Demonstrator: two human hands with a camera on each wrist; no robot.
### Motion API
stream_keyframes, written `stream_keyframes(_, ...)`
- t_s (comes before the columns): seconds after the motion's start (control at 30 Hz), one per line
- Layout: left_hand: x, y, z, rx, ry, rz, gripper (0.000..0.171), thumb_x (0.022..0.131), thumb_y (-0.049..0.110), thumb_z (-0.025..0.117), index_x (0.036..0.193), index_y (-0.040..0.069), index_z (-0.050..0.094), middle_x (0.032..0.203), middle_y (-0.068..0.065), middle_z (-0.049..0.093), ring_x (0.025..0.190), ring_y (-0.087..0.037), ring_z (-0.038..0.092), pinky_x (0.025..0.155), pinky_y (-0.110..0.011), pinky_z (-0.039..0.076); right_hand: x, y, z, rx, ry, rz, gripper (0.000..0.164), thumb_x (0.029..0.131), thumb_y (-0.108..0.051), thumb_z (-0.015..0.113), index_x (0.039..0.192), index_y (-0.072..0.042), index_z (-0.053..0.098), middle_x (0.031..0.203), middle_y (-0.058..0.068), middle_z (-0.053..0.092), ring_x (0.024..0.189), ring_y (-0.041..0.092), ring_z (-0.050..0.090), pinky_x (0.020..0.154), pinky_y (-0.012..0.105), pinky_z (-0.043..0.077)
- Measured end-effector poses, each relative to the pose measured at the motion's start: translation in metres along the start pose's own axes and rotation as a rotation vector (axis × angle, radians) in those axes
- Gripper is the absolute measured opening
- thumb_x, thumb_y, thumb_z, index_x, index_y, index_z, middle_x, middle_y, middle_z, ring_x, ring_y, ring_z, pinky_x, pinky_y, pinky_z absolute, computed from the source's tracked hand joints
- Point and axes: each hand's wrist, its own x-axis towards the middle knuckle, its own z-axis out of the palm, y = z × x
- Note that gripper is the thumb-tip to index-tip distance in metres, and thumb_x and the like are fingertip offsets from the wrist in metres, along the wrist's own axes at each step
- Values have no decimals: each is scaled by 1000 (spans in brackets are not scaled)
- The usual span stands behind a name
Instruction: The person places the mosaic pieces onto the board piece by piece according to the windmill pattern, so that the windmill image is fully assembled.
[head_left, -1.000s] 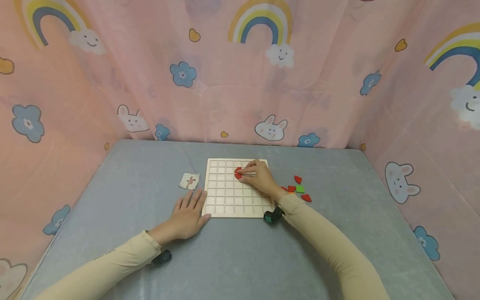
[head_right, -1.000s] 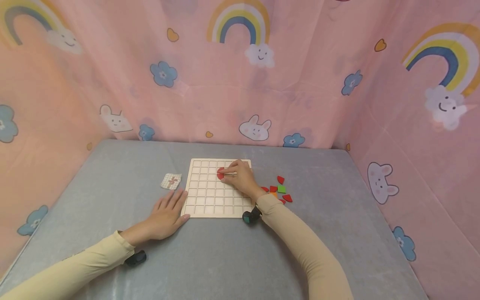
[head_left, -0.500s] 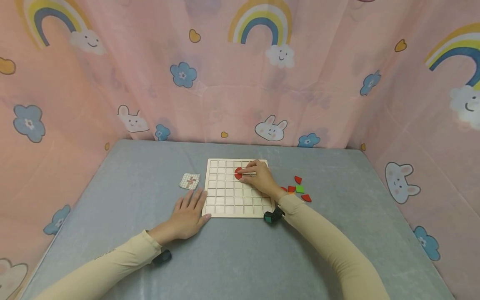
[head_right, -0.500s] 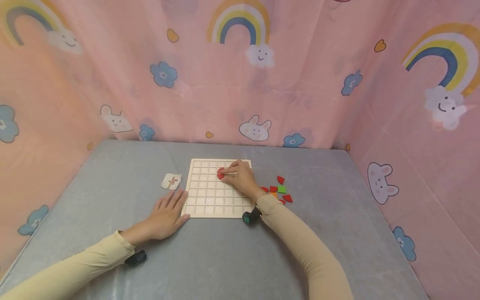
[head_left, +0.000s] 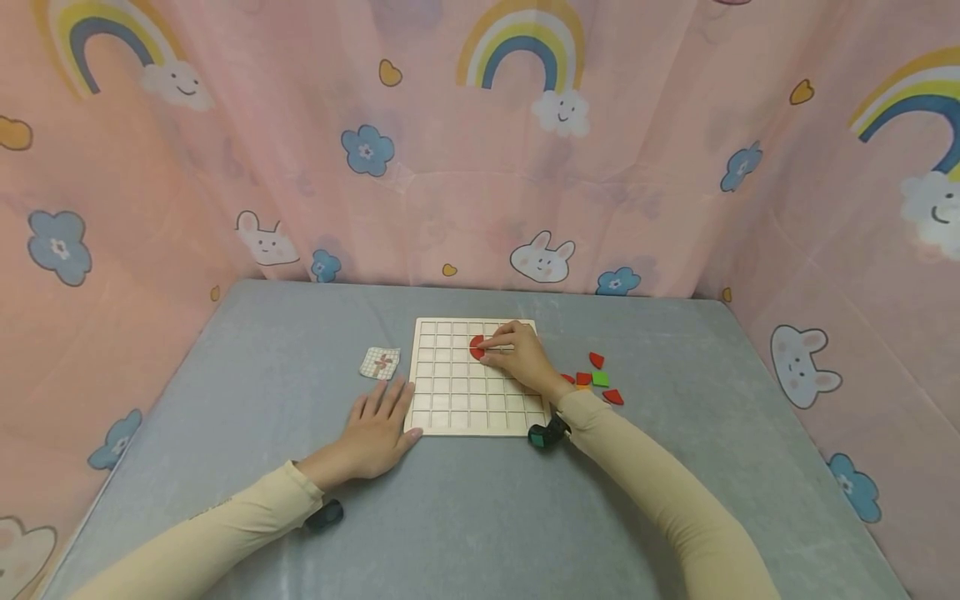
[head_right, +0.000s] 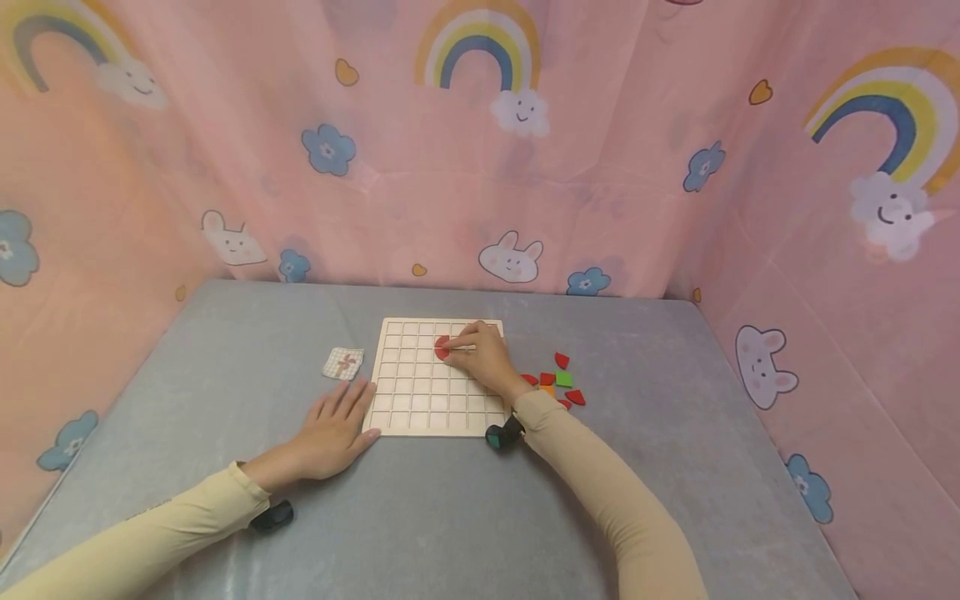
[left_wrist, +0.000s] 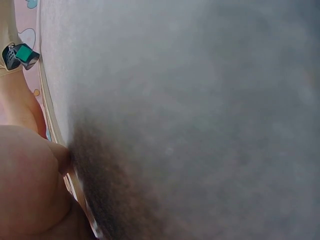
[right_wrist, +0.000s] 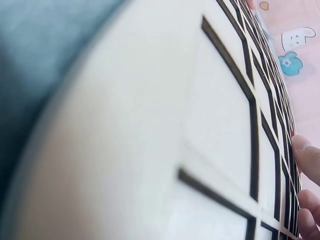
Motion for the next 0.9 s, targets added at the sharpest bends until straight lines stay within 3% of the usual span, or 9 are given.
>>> stream_keyframes(0.43, -5, 11, -11, -39, -33, -19, 73, 114, 34, 45, 166, -7, 15, 174, -29, 10, 160, -53, 3, 123, -72, 7, -3, 0, -9, 77, 6, 13, 30, 95, -10, 81, 122, 2, 78, 129, 23, 59, 119, 39, 55, 103, 54, 48)
stream_keyframes(0.7, -5, 12, -12, -36, -47, -29, 73, 114, 33, 45, 167, -7, 14, 175, -28, 8, 160, -53, 1, 123, -72, 7, -12, 6, -34, 91, 10, 69, 36, 96, -13, 81, 129, -1, 75, 136, 22, 57, 122, 39, 52, 100, 52, 43)
stream_keyframes(0.9, -6, 12, -12, -47, -29, -12, 72, 114, 33, 44, 166, -8, 16, 174, -30, 10, 160, -54, 3, 122, -72, 7, -24, 24, -61, 105, 28, 100, 41, 98, -15, 79, 136, -3, 72, 142, 20, 54, 135, 40, 48, 112, 60, 40)
